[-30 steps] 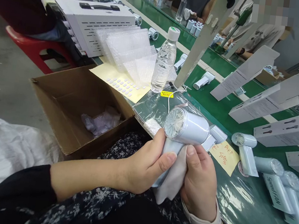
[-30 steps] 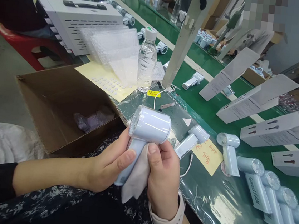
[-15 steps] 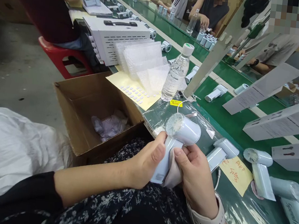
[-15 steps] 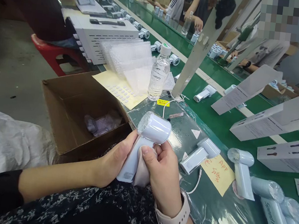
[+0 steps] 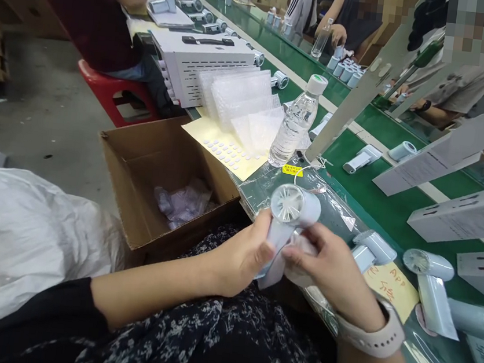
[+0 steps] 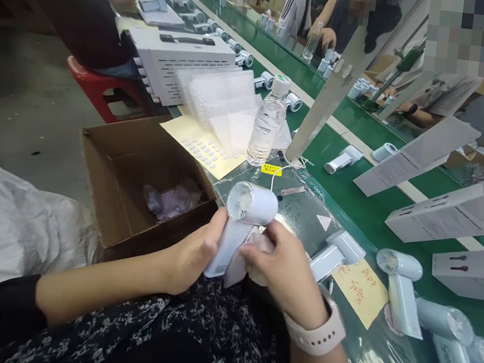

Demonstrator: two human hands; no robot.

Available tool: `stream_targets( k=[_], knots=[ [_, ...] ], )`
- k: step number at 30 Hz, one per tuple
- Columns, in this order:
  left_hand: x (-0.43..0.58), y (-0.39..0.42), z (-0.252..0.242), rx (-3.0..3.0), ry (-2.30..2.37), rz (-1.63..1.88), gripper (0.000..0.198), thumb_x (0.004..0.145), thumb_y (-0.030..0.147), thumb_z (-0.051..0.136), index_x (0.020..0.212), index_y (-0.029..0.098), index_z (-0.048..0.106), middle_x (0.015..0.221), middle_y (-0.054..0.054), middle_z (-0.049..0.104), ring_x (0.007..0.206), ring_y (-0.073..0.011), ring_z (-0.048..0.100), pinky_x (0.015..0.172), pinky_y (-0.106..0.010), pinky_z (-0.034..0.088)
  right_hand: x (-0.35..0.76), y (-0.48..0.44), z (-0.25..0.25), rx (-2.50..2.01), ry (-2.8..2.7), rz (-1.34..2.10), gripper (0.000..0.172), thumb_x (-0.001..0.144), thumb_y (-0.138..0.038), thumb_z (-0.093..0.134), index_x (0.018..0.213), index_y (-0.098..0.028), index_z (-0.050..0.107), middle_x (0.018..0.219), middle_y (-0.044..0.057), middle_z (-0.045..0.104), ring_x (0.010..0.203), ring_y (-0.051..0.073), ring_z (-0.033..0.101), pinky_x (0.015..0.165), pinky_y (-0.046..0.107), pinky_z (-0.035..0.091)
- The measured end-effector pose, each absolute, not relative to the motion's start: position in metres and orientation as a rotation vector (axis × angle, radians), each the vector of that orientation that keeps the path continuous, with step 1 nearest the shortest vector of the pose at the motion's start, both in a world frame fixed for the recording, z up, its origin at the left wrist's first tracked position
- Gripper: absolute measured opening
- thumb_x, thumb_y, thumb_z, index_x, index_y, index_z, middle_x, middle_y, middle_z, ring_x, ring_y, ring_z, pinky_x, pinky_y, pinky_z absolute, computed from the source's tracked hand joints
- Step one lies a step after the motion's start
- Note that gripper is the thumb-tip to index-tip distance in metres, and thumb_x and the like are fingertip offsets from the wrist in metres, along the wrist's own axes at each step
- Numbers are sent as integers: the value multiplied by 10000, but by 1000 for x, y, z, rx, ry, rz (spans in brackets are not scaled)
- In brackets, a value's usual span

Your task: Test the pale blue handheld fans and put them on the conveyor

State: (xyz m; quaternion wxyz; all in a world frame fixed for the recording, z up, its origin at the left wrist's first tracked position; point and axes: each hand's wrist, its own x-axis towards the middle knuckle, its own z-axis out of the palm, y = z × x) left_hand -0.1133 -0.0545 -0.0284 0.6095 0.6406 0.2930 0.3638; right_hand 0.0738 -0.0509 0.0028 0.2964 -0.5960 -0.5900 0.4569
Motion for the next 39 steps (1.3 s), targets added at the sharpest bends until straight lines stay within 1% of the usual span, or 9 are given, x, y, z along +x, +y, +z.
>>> stream_targets(
  k=[3, 8, 12, 16, 22, 25, 30, 34, 39],
  knots=[
    [-113, -55, -28, 1254, 632, 786, 728, 890, 750, 316, 1353, 191, 263, 929, -75, 581, 752, -182, 594, 664, -335, 534, 100, -29, 9, -1747, -1503, 845, 385, 798, -506, 654, 1030, -203, 703, 967, 110, 716, 832, 304, 663, 750, 532, 537],
    [-108, -57, -29, 864, 447, 778, 532, 835, 403, 670, 1226, 226, 355, 1086, -78, 580, 814, -216, 684, 742, -386, 570, 117, -24, 0, -1744, -1537, 249, 605, 822, -480, 643, 1312, -135, 560, 1379, 215, 514, 1312, 387, 430, 1085, 617, 317],
    [-98, -57, -26, 1027, 424, 697, 496, 896, 495, 525, 1278, 218, 372, 956, -73, 648, 686, -220, 690, 608, -328, 544, 91, -66, -12, -1352, -1588, 1083, 564, 857, -602, 594, 1249, -195, 598, 1193, 125, 670, 1107, 302, 613, 1003, 521, 459],
    [-76, -52, -21, 1775, 731, 464, 564, 891, 506, 522, 1337, 167, 462, 1043, -149, 712, 886, -316, 691, 780, -403, 545, 82, -96, -24, -1133, -1263, 1425, 510, 737, -636, 715, 1011, -207, 677, 973, 58, 744, 947, 263, 686, 921, 438, 535],
    [-39, -31, -36, 2065, 513, 142, 621, 887, 506, 511, 1472, 311, 435, 978, -57, 770, 836, -290, 723, 780, -369, 563, 212, -164, -4, -1792, -842, 625, 617, 671, -725, 624, 979, -190, 647, 999, 117, 736, 877, 298, 695, 772, 445, 554],
    [-21, -15, -52, 2180, 546, 358, 473, 843, 521, 573, 1275, 343, 646, 1132, -61, 738, 1008, -333, 685, 892, -425, 553, 283, -240, 15, -2165, -680, 279, 410, 611, -473, 751, 893, -188, 662, 871, 98, 700, 886, 328, 634, 801, 481, 497],
    [22, 4, -70, 2483, 536, 673, 393, 886, 497, 517, 1159, 293, 714, 1485, -77, 490, 1405, -393, 361, 1160, -607, 298, 339, -331, -7, -2581, -510, 3, 136, 526, -249, 701, 649, -226, 649, 729, 69, 607, 860, 370, 603, 820, 504, 452],
    [44, 1, -71, 2579, 547, 508, 420, 871, 480, 561, 1205, 262, 692, 1603, -94, 313, 1474, -431, 228, 1153, -638, 289, 348, -358, -45, -2748, -279, -178, 287, 620, -311, 672, 885, -210, 719, 1000, 203, 603, 1074, 528, 519, 813, 622, 424],
    [38, 1, -65, 2437, 699, 441, 339, 932, 403, 451, 879, 184, 704, 1564, -140, 360, 1298, -383, 510, 1046, -567, 452, 336, -343, -47, -2780, -126, -487, 597, 826, -365, 485, 1304, -16, 563, 1293, 397, 449, 1239, 620, 352, 872, 722, 353]
  ],
)
